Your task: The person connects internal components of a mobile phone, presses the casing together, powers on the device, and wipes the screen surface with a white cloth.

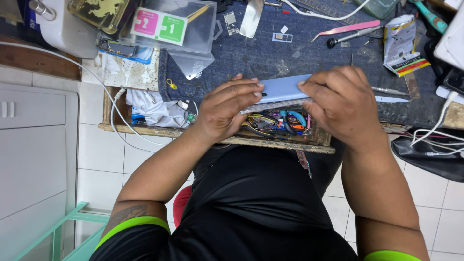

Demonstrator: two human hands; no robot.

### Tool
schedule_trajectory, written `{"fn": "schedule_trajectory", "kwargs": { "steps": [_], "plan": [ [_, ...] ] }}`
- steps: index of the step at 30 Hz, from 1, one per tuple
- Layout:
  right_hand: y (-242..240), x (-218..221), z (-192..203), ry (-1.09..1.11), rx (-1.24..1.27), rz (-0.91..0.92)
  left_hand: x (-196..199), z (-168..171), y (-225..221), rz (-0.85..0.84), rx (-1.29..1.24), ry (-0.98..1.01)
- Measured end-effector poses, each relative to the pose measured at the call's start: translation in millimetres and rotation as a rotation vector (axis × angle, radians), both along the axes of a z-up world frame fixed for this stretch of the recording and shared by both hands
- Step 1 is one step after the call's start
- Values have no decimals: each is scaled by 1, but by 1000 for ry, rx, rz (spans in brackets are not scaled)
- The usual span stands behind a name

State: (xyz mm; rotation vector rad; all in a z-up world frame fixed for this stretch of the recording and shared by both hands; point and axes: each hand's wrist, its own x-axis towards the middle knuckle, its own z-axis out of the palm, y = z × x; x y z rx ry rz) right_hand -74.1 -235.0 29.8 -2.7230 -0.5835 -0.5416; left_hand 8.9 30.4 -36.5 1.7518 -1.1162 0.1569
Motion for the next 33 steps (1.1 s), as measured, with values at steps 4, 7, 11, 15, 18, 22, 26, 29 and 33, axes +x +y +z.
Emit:
{"fn": "schedule_trajectory", "kwargs": {
  "steps": [4,7,11,15,18,22,26,29,33],
  "plan": [
    [-5,1,-15,-38,92,51,2,-9,3,-7,-17,-8],
    [-5,8,-22,-69,139,90,3,-15,1,8,-43,-8],
    [-6,11,-23,-16,181,66,6,-20,1,3,-78,34],
    [-13,13,-24,11,239,45,7,-18,2,-17,-92,41],
    [-18,11,-29,-18,247,55,8,-17,-3,-19,-106,63],
    [-20,9,-36,82,441,-100,14,-5,-6,-59,-280,637],
    [-24,24,-41,302,1098,-37,51,15,-17,-304,-718,925],
    [-22,32,-40,347,1505,143,53,22,-46,-357,-764,1113],
    [-1,30,-44,284,1482,128,35,7,-73,-251,-654,1132]
  ]
}}
